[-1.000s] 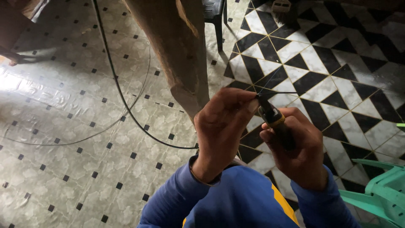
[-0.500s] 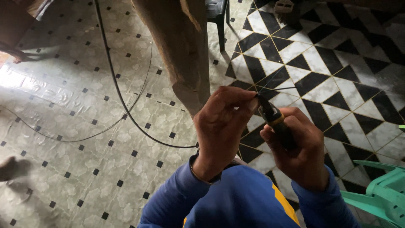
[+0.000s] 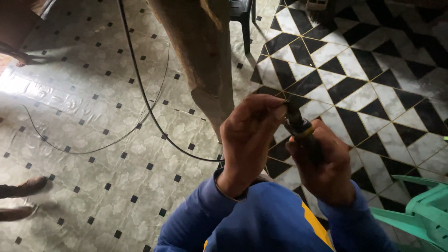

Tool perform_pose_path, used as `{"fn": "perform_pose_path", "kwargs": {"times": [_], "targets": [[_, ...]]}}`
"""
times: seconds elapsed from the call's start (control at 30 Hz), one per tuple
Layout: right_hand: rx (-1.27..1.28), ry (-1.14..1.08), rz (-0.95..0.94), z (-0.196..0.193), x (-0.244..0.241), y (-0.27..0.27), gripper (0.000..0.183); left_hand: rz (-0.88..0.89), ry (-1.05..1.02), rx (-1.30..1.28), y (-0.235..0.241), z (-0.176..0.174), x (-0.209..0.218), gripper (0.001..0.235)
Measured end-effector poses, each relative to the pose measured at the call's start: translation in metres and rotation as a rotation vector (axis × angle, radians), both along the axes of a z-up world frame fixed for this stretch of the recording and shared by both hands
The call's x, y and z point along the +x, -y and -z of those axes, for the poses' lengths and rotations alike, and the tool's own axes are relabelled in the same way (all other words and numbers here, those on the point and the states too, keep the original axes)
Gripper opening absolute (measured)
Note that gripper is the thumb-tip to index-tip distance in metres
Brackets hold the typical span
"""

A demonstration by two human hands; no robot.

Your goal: The recorder is connecting and securing electrical wires, likely for an installation or repair.

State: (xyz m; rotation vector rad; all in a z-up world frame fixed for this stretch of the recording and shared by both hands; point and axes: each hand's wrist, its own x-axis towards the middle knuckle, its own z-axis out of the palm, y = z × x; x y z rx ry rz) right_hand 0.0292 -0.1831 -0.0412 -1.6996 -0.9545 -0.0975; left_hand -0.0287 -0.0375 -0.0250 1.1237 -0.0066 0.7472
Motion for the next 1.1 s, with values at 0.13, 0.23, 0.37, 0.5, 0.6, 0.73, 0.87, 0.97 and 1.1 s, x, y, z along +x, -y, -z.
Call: {"fn": "perform_pose_path", "kwargs": {"times": [0.13,0.23,0.37,0.5,0.6,0.73,0.87,0.97,1.1], "targets": [[0.123,-0.324,0.003,0.015,0.004,0.004,0.015,-0.031,-0.024,0.018,0.001,0.003,0.001,0.012],[0.142,-0.353,0.054,0.012,0.005,0.007,0.013,-0.053,-0.051,0.034,0.001,0.001,0.001,0.011],[0.111,-0.205,0.054,0.011,0.007,0.005,0.009,-0.019,-0.156,-0.048,0.001,0.001,0.003,0.009],[0.342,-0.455,-0.003,-0.006,0.017,-0.014,0.015,0.014,-0.221,-0.033,0.004,0.001,-0.003,0.009],[0.679,-0.687,-0.276,-0.024,0.032,-0.031,0.019,-0.005,-0.170,0.106,0.005,0.004,-0.004,0.009],[0.711,-0.726,-0.353,-0.012,0.041,-0.034,0.013,0.034,-0.160,0.054,0.002,0.010,-0.003,0.010],[0.736,-0.702,-0.408,-0.019,0.038,-0.041,0.010,0.004,-0.181,0.065,0.000,0.014,-0.004,0.010],[0.762,-0.707,-0.370,-0.027,0.033,-0.046,0.015,-0.041,-0.167,0.116,-0.001,0.016,-0.003,0.010],[0.710,-0.694,-0.331,-0.019,0.033,-0.050,0.011,-0.042,-0.125,0.111,0.000,0.022,-0.001,0.010]]}}
